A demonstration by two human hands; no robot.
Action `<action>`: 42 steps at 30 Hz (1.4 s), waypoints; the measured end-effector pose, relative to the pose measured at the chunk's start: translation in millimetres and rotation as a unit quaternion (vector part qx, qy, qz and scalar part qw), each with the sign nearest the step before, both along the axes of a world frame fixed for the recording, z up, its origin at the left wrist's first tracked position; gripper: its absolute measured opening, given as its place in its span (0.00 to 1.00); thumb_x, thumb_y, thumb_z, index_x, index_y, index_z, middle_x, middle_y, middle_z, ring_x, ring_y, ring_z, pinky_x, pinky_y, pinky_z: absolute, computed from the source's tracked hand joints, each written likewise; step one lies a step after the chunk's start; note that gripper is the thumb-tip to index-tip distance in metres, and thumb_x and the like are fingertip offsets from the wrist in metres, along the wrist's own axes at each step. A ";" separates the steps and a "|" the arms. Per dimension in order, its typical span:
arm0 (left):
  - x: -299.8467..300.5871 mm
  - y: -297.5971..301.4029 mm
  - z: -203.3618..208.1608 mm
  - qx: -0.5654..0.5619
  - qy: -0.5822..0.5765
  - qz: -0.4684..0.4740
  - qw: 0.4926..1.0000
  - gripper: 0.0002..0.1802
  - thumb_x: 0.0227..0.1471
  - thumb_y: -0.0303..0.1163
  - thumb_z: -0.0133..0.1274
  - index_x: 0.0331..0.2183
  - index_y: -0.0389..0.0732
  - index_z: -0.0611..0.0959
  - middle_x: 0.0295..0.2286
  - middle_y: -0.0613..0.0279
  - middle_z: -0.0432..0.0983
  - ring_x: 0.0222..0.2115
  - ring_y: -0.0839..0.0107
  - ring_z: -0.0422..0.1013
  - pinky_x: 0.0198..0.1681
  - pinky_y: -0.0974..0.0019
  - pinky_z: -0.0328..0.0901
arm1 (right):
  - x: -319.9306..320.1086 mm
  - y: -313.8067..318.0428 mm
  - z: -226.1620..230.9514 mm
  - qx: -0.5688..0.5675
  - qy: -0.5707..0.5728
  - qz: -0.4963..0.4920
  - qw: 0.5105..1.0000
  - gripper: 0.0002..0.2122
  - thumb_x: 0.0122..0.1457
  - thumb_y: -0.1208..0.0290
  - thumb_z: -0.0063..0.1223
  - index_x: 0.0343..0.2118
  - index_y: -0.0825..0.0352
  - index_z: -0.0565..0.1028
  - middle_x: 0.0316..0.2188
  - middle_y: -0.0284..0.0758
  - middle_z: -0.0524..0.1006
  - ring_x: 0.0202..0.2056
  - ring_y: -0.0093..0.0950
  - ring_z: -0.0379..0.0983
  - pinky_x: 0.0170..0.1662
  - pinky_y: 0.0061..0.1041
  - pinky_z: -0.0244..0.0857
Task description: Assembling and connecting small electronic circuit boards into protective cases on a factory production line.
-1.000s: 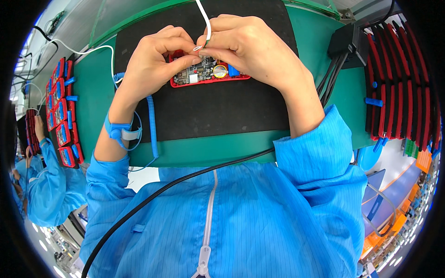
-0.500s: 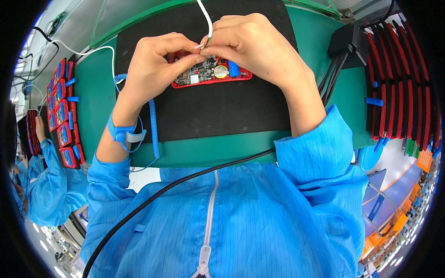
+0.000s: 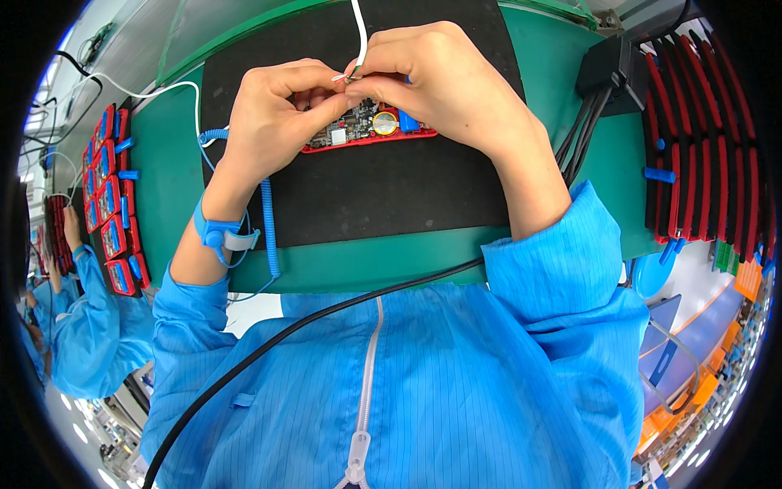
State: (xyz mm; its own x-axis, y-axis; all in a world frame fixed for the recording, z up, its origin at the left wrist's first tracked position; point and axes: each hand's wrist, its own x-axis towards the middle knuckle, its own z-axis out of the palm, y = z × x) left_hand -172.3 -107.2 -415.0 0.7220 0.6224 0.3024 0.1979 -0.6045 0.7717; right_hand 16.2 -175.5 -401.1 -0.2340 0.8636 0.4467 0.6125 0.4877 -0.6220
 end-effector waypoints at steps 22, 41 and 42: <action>-6.3 6.6 6.0 -0.025 0.034 -0.021 0.999 0.07 0.44 0.24 0.62 0.29 0.34 0.85 0.24 0.65 0.76 0.22 0.82 0.68 0.25 0.77 0.62 | -3.9 -3.3 7.1 0.062 -0.048 -0.018 0.997 0.06 0.47 0.77 0.61 0.30 0.69 0.81 0.23 0.35 0.77 0.24 0.28 0.73 0.26 0.22 0.66; -5.7 7.0 5.1 -0.001 0.019 -0.014 1.000 0.05 0.41 0.28 0.63 0.26 0.38 0.85 0.20 0.64 0.74 0.21 0.75 0.68 0.24 0.71 0.63 | -4.4 -3.2 7.7 0.067 -0.056 -0.013 0.996 0.06 0.47 0.78 0.61 0.30 0.70 0.80 0.24 0.36 0.77 0.25 0.29 0.73 0.27 0.23 0.67; -6.5 7.5 3.9 0.006 0.021 -0.020 1.000 0.06 0.42 0.26 0.63 0.27 0.36 0.85 0.22 0.65 0.75 0.21 0.78 0.67 0.24 0.74 0.62 | -4.7 -3.1 7.5 0.067 -0.059 -0.013 0.996 0.06 0.47 0.78 0.61 0.29 0.70 0.80 0.24 0.36 0.77 0.25 0.29 0.73 0.27 0.24 0.67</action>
